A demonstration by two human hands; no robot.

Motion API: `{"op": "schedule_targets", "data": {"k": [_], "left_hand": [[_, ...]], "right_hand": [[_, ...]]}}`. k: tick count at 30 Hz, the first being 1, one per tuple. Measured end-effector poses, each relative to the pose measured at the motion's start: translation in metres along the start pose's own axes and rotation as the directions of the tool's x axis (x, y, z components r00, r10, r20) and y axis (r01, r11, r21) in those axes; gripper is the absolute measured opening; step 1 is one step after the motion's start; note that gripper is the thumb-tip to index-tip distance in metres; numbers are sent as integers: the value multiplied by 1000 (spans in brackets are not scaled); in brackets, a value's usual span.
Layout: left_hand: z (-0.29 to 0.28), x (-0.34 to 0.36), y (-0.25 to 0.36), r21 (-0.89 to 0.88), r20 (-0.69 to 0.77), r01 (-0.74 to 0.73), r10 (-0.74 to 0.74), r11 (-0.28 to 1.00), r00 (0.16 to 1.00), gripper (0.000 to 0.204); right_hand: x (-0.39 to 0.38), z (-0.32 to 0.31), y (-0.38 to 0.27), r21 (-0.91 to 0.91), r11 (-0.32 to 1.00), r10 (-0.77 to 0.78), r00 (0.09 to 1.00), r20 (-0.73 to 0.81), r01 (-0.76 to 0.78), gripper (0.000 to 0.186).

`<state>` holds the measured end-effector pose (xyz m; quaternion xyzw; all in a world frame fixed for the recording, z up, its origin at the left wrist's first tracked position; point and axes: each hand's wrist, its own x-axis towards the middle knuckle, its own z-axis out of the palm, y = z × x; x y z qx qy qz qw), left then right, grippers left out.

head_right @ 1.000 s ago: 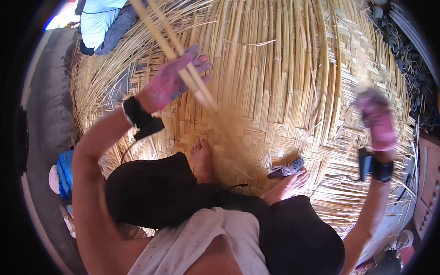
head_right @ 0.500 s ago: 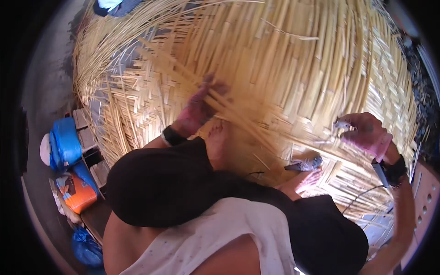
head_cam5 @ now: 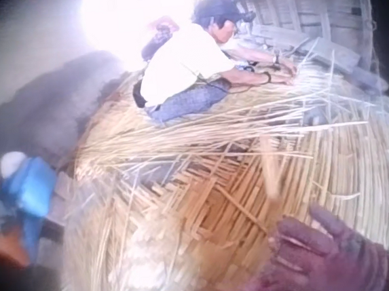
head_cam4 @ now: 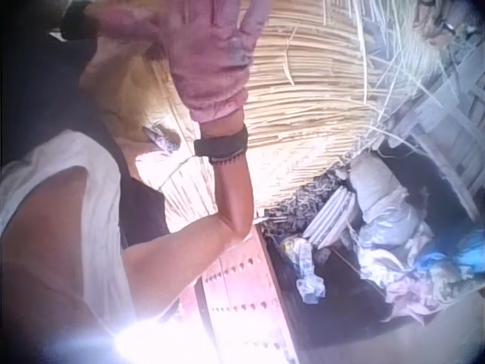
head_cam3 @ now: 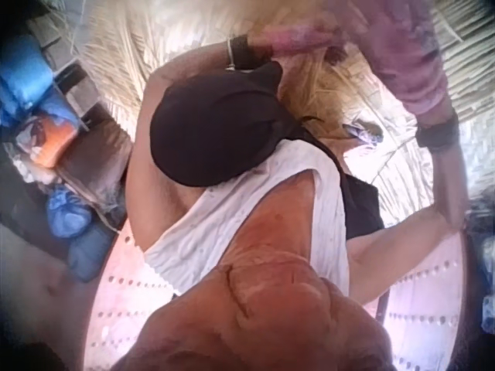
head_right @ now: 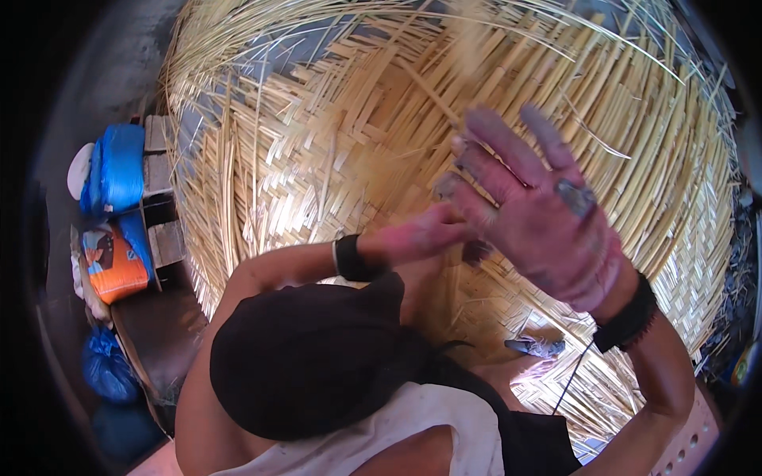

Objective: Weave together long strips of bamboo to create a large flat mat.

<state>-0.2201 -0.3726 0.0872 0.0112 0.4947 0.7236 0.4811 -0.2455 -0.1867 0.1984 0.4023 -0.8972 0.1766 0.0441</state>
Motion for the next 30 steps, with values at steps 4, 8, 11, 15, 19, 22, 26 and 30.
{"op": "schedule_targets", "data": {"k": [4,8,11,15,19,22,26,30], "left_hand": [[32,14,61,411,104,-85,46,908,994,29],[9,15,72,882,261,-408,478,235,839,21],[-18,10,37,911,304,-327,125,253,944,20],[-49,-8,-16,952,127,-54,-227,302,966,21],[-67,-28,-37,896,21,-26,16,444,1000,24],[-70,-24,-37,505,-176,8,94,863,980,26],[-71,-21,-37,737,-88,-3,100,676,991,24],[-82,-45,-45,943,298,-318,180,97,937,21]], "right_hand": [[3,-40,12,-422,906,40,996,81,-2,32],[-44,-21,25,108,953,247,933,262,-283,4],[-84,38,28,306,578,467,614,636,-757,21],[-89,137,42,106,774,587,770,251,-624,32],[-98,171,46,100,707,687,714,138,-700,26],[-118,161,34,565,480,647,706,288,-671,20],[-138,148,6,495,483,461,691,557,-722,20],[-148,142,-15,99,664,333,412,848,-741,20]]}}
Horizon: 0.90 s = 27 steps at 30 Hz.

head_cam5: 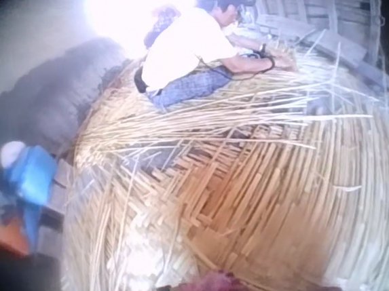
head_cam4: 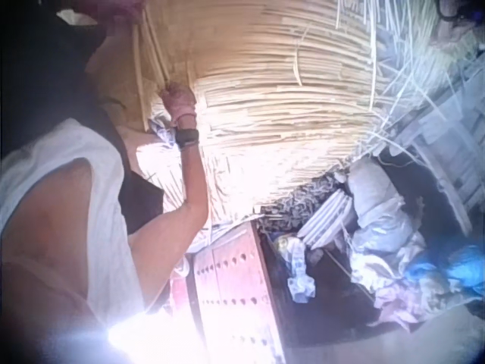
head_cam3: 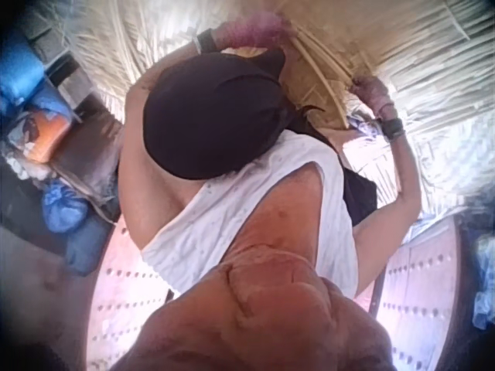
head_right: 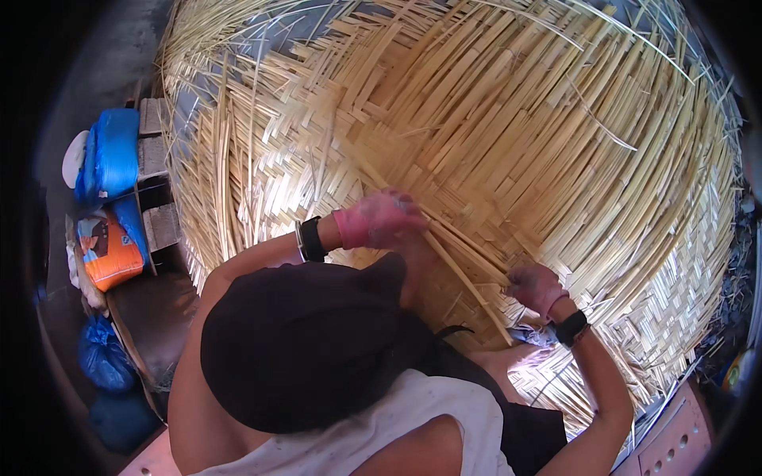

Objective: Weave together long strips of bamboo to create a large flat mat.

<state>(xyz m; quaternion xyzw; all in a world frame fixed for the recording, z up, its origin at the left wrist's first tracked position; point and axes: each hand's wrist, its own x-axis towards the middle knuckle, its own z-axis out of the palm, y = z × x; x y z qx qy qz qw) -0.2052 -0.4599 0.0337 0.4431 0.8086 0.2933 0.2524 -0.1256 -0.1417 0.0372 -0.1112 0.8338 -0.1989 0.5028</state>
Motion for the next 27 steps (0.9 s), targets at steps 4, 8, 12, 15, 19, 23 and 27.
{"op": "schedule_targets", "data": {"k": [4,8,12,15,19,23,27], "left_hand": [[10,-9,-11,397,4,-117,126,910,992,15],[19,-1,-11,328,-97,-151,193,932,976,12],[-2,4,-11,158,-228,-62,97,985,969,14],[-37,24,-27,28,-625,95,-56,995,779,16],[-58,68,-49,65,-284,590,-552,805,784,19],[-61,67,-58,30,-212,636,-617,771,758,27],[-70,41,-55,-267,-360,656,-704,706,612,27]], "right_hand": [[-4,3,-20,-97,983,-182,894,-410,156,21],[-1,2,-46,1,905,-326,697,-639,425,25],[4,9,-56,216,847,-317,787,-530,486,27],[7,12,-49,438,859,-124,939,-322,264,24],[4,15,-39,41,929,-341,897,-282,367,25],[2,10,-34,-127,919,-392,823,-411,374,25],[15,3,-31,-2,949,-240,719,-652,315,20]]}}
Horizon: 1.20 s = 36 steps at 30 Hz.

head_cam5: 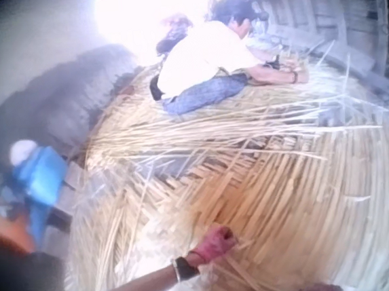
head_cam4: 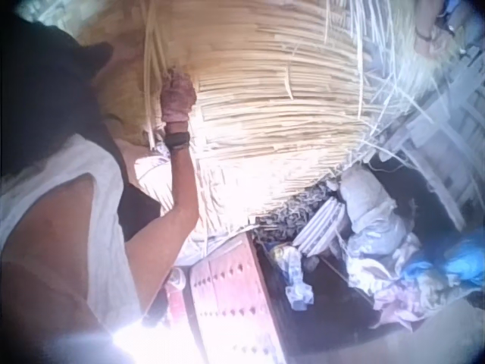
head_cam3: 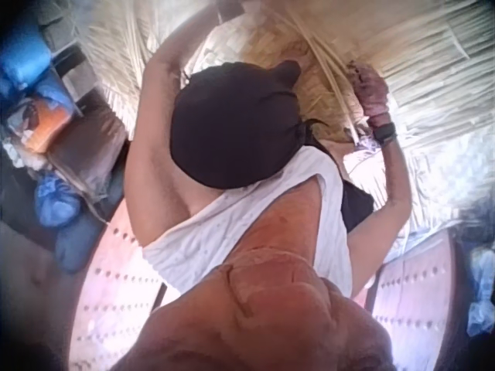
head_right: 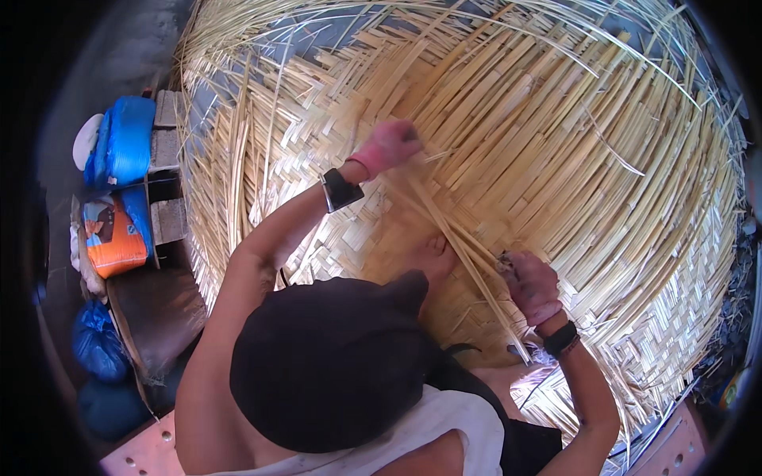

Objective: Weave together long strips of bamboo to create a large flat mat.

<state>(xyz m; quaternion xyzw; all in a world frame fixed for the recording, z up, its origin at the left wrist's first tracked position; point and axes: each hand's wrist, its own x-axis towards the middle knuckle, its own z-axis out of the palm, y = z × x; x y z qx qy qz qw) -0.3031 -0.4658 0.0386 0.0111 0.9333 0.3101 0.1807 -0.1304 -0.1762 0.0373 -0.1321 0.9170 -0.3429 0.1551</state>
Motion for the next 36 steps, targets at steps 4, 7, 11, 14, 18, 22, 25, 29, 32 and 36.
{"op": "schedule_targets", "data": {"k": [4,7,11,14,18,22,25,29,32,36], "left_hand": [[17,3,18,283,143,-116,77,952,987,23],[30,12,28,347,192,-134,70,928,979,24],[12,1,15,-152,169,32,-6,988,986,22],[4,-32,16,-586,-18,-36,31,810,999,17],[25,-82,42,-953,26,42,-57,300,998,17],[38,-103,46,-743,438,386,-38,546,898,22],[26,-98,24,-461,696,428,18,777,717,24],[-4,-95,-23,-557,325,300,-130,774,937,24],[-27,-100,-71,-181,-288,149,-197,972,937,29],[-30,-131,-124,307,-398,217,-82,926,914,37]], "right_hand": [[13,15,2,136,989,-53,999,6,52,16],[16,14,0,61,987,-151,988,22,149,14],[18,-9,-7,106,994,-26,998,51,21,17],[21,-22,-21,192,981,43,996,-81,-27,22],[27,-24,-40,23,995,-87,947,-309,99,27],[34,-15,-42,143,989,-34,998,48,27,25],[30,-17,-27,-299,954,179,842,509,-22,24],[10,-22,-12,-188,982,91,874,478,1,25],[7,-18,-9,-117,993,57,892,449,-5,21],[13,-10,-15,-43,999,18,956,294,-6,16]]}}
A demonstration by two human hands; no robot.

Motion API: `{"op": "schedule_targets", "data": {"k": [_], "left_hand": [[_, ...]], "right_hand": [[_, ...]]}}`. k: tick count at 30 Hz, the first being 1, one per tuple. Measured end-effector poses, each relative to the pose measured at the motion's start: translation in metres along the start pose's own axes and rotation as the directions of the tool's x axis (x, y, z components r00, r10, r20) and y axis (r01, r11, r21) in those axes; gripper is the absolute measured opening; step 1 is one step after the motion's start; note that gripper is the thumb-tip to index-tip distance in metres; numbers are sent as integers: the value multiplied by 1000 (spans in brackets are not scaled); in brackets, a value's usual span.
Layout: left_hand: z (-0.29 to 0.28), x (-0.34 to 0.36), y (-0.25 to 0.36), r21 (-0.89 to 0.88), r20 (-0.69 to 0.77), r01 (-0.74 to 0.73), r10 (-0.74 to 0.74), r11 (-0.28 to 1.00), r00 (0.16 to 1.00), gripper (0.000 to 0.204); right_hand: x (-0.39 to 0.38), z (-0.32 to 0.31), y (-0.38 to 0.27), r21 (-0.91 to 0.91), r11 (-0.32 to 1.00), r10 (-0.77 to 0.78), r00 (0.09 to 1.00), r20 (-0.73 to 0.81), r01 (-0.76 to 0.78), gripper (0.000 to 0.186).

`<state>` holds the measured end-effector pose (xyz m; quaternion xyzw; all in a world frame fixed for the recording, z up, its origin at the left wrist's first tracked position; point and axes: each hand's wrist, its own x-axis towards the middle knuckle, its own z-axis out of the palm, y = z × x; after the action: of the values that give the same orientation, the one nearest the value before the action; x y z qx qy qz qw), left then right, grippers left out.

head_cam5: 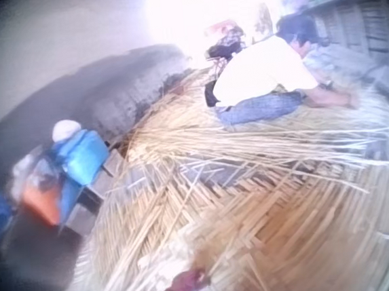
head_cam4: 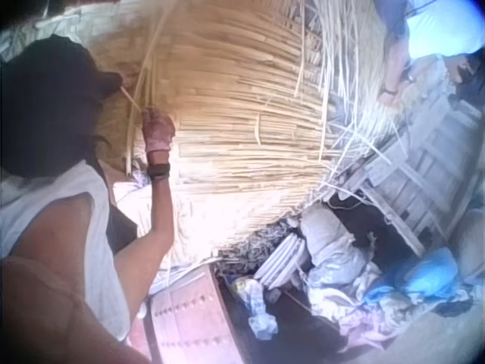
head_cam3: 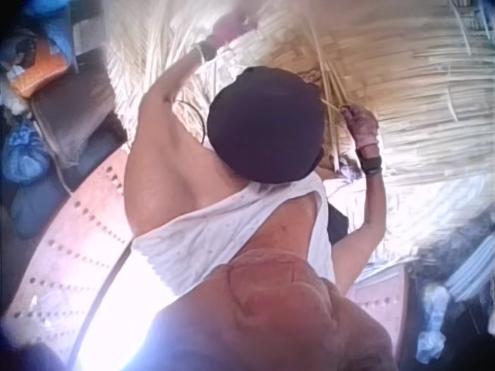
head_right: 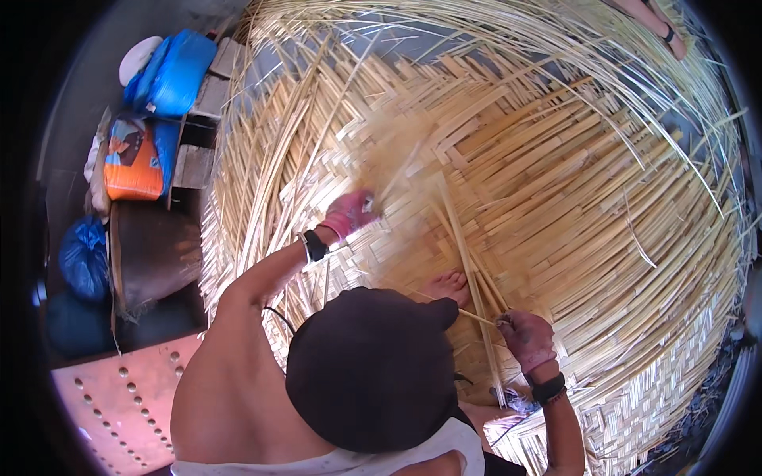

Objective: Weave together long strips of bamboo to create a large flat mat.

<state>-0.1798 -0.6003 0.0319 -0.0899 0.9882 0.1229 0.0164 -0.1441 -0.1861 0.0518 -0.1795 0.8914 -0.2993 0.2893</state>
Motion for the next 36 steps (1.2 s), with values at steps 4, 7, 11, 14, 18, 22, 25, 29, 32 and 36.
{"op": "schedule_targets", "data": {"k": [4,7,11,14,18,22,25,29,32,36], "left_hand": [[8,0,-17,-174,150,157,-132,972,980,24],[4,17,-16,-437,-43,181,-222,881,974,16],[-7,16,-8,-258,113,78,-50,963,992,19],[-6,3,6,-106,287,-46,75,993,955,21],[0,2,27,-362,-31,-144,143,921,989,20],[2,-10,22,-233,-230,-180,125,956,965,39],[5,-43,3,-167,109,-169,188,971,976,40],[18,-81,-12,26,274,-308,289,951,917,37],[19,-80,-1,32,88,-248,244,968,966,30],[0,-51,48,-271,-350,-250,146,930,925,23]], "right_hand": [[5,-3,-3,44,998,-41,999,-18,42,14],[7,-6,2,85,990,-103,989,-111,112,17],[10,-5,8,237,970,-17,993,-118,45,19],[13,-3,8,224,974,-20,998,-58,32,19],[12,-6,9,257,965,74,992,-101,-46,19],[11,-8,20,80,992,110,987,-114,-101,20],[13,-6,27,127,992,19,986,-164,2,20],[16,-11,25,252,965,-60,996,-73,76,19],[19,-17,16,167,979,-104,992,-73,115,18],[23,-21,0,383,924,20,1000,-13,-14,18]]}}
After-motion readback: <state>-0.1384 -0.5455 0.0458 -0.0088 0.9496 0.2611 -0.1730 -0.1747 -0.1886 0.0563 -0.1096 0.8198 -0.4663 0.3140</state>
